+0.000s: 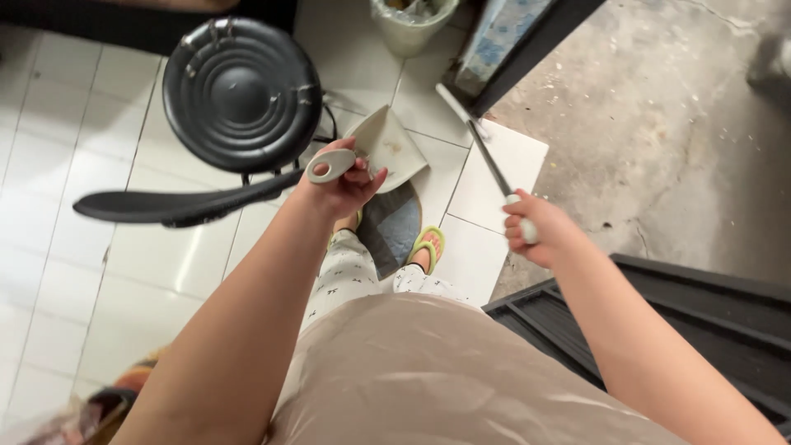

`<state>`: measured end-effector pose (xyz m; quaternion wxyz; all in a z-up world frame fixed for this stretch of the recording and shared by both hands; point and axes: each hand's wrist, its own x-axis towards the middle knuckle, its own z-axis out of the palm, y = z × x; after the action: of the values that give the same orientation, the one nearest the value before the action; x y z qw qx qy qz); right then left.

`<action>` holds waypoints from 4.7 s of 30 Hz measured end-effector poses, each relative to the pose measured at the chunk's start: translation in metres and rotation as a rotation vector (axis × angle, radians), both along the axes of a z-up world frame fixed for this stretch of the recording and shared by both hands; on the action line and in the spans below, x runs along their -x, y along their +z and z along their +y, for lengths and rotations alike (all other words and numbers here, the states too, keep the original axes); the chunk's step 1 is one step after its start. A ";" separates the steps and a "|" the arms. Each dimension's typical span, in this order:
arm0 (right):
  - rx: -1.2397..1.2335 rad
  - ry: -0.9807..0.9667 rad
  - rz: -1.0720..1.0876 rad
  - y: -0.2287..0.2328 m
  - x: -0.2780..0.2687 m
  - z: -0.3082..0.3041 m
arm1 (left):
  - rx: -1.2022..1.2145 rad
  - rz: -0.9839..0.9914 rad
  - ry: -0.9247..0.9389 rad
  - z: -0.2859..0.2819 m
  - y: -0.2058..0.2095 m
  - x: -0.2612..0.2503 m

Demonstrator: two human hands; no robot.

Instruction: The person sweeps the floor into a dustpan using a small broom and then carries the dustpan to a bin.

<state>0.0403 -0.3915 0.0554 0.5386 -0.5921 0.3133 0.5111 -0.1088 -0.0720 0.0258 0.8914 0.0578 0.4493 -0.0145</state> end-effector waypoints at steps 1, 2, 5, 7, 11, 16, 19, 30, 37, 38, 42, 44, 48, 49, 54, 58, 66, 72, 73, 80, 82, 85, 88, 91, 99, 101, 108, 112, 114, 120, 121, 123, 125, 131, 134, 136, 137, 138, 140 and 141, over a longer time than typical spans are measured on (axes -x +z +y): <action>0.020 0.059 -0.003 -0.007 0.003 0.002 | -0.028 -0.004 0.001 -0.006 0.003 0.007; 0.046 0.110 -0.011 -0.014 0.010 0.009 | -0.038 0.005 -0.003 -0.011 0.006 0.010; 0.138 0.304 0.032 -0.009 0.036 0.032 | -0.077 0.023 -0.005 -0.020 0.015 0.020; 0.070 0.268 0.135 0.006 0.059 0.038 | -0.101 0.018 0.009 -0.030 0.018 0.024; 0.014 0.215 0.182 0.042 0.053 0.020 | -0.069 0.078 0.053 -0.049 0.020 0.018; -0.151 -0.058 0.241 0.072 0.001 -0.015 | -0.018 0.032 0.134 -0.067 0.019 0.026; -0.078 0.017 0.145 0.081 -0.004 -0.022 | -0.021 0.088 0.062 -0.064 0.024 0.041; 0.221 0.324 0.041 0.024 0.077 0.043 | -0.136 0.270 -0.244 0.000 0.056 0.196; 0.090 0.460 0.231 0.006 0.157 0.071 | -0.100 0.363 -0.125 0.010 0.082 0.291; 0.075 0.514 0.245 0.009 0.174 0.083 | -0.095 0.352 -0.064 0.009 0.083 0.304; 0.142 0.579 0.392 0.028 0.239 0.135 | -0.117 0.293 0.171 0.008 0.083 0.354; 0.124 0.655 0.423 0.034 0.253 0.158 | -0.140 0.270 0.279 0.010 0.086 0.377; -0.060 0.674 0.590 0.027 0.250 0.192 | -0.119 0.248 0.468 0.019 0.085 0.418; -0.116 0.672 0.634 0.027 0.244 0.198 | -0.103 0.242 0.511 0.023 0.084 0.428; -0.035 0.783 0.475 0.051 0.230 0.209 | -0.086 0.300 0.626 0.036 0.066 0.473; 0.000 0.709 0.536 0.068 0.253 0.216 | -0.073 0.299 0.735 0.052 0.052 0.507; -0.024 0.732 0.626 0.049 0.384 0.315 | -0.006 0.308 0.934 0.089 0.056 0.546; -0.161 0.755 0.621 0.035 0.392 0.355 | -0.035 0.298 1.014 0.102 0.067 0.578; -0.173 0.757 0.601 0.037 0.395 0.358 | -0.042 0.300 1.036 0.105 0.065 0.585; -0.137 0.936 0.218 0.077 0.405 0.388 | -0.120 0.161 1.024 0.140 0.050 0.609; -0.176 0.919 0.149 0.083 0.399 0.414 | -0.085 0.254 1.025 0.156 0.053 0.608; -0.106 0.894 0.050 0.089 0.389 0.456 | -0.083 0.329 1.024 0.180 0.060 0.611; -0.111 0.849 0.031 0.078 0.378 0.496 | -0.059 0.305 0.994 0.202 0.055 0.613; -0.063 0.850 0.089 0.042 0.370 0.535 | 0.002 0.316 0.997 0.225 0.036 0.606; 0.271 1.289 0.252 -0.008 0.434 0.550 | 0.043 0.318 1.093 0.286 0.023 0.599; 0.153 1.260 0.439 0.002 0.439 0.566 | 0.043 0.340 1.064 0.298 0.028 0.599; -0.110 1.024 0.743 0.051 0.401 0.616 | 0.025 0.296 1.031 0.330 0.035 0.621; -0.064 1.230 0.482 0.068 0.398 0.625 | -0.056 0.245 1.102 0.346 0.025 0.652; 0.030 1.375 0.272 0.062 0.397 0.639 | -0.129 0.244 1.042 0.361 0.026 0.673; 0.091 1.356 0.126 0.014 0.407 0.707 | -0.154 0.278 0.896 0.462 0.033 0.721; 0.107 1.381 0.037 0.009 0.415 0.720 | -0.140 0.279 0.897 0.475 0.032 0.728; 0.135 1.382 -0.156 0.011 0.426 0.748 | -0.129 0.266 0.849 0.499 0.036 0.741; 0.143 1.322 -0.213 0.016 0.425 0.776 | -0.096 0.251 0.808 0.519 0.035 0.740; 0.145 1.094 -0.282 0.018 0.404 0.846 | -0.025 0.232 0.855 0.562 0.032 0.751; 0.105 0.947 -0.146 -0.014 0.375 0.879 | 0.032 0.154 0.876 0.580 0.015 0.743; 0.088 0.921 -0.074 -0.051 0.372 0.901 | 0.066 0.140 0.890 0.593 0.002 0.734; 0.091 0.950 -0.074 -0.068 0.378 0.907 | 0.072 0.141 0.912 0.597 -0.004 0.728; 0.098 0.970 -0.078 -0.072 0.378 0.913 | 0.081 0.137 0.924 0.604 -0.009 0.718; 0.316 1.181 -0.259 -0.074 0.401 0.910 | 0.097 0.145 0.954 0.622 -0.011 0.704; 0.382 1.393 -0.313 -0.069 0.414 0.909 | 0.104 0.156 0.973 0.631 -0.011 0.697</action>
<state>-0.3741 0.5172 -0.0133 0.0153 -0.8031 -0.1322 0.5807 -0.8062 0.5588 0.0148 0.7604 -0.2045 0.4881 0.3764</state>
